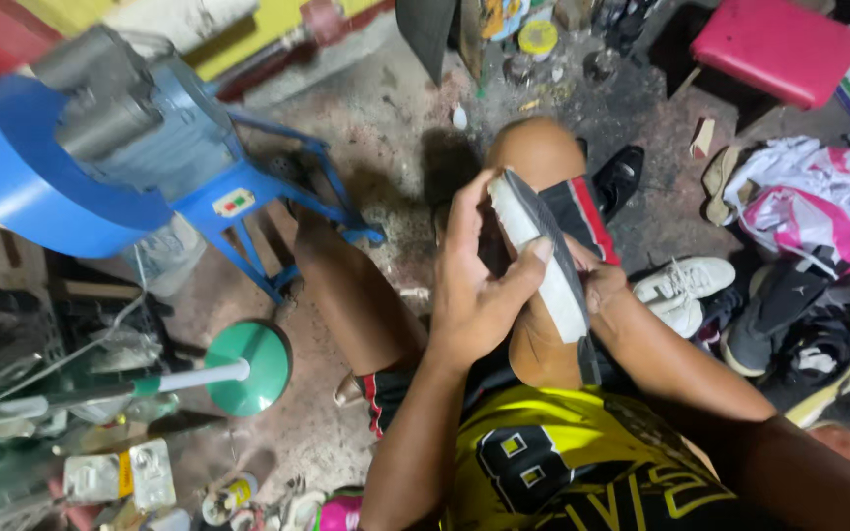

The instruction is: The person uses a hammer and chisel to work on the sole of a black shoe, then moves to a grinding machine to smooth the sole of a brown shoe. The person also uses a white cloth to wipe the shoe sole.

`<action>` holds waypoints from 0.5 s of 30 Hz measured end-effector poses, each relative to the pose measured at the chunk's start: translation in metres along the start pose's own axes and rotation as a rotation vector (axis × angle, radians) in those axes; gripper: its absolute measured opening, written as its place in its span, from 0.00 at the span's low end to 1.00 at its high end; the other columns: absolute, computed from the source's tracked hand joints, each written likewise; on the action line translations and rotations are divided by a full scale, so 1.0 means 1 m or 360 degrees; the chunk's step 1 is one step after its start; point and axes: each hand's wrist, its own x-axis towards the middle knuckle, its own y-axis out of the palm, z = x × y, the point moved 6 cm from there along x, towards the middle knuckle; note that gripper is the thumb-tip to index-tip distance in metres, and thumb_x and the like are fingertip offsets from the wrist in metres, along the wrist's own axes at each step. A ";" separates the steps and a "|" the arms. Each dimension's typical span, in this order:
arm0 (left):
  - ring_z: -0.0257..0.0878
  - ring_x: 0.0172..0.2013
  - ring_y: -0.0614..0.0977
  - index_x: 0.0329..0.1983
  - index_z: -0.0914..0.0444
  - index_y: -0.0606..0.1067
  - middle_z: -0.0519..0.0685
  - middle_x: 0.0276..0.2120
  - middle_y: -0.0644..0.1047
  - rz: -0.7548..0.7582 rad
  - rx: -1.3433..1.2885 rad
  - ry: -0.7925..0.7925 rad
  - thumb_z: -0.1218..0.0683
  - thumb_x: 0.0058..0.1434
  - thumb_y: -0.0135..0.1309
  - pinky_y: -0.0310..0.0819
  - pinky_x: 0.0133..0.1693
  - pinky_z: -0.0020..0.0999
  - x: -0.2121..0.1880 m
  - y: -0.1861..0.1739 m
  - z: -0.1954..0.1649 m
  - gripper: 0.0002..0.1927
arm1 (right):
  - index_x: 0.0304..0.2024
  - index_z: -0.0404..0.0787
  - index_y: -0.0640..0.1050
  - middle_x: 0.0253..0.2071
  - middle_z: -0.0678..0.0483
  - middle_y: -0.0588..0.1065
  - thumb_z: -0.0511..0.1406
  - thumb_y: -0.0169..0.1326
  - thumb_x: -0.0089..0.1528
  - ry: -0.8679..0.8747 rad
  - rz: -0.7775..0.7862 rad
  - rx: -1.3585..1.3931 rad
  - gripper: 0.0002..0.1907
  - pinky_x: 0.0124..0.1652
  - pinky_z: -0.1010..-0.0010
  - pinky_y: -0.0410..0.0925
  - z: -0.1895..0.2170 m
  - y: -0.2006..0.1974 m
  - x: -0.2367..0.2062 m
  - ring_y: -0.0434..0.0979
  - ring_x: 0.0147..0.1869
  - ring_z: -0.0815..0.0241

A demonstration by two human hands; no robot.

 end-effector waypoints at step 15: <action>0.48 0.57 0.79 0.68 0.64 0.62 0.58 0.58 0.73 -0.0547 0.0445 0.0304 0.47 0.68 0.60 0.75 0.60 0.39 -0.005 -0.077 0.033 0.32 | 0.75 0.28 0.56 0.72 0.43 0.62 0.65 0.59 0.57 0.0122 0.0034 -0.1381 0.62 0.75 0.62 0.53 0.010 0.091 0.099 0.61 0.78 0.52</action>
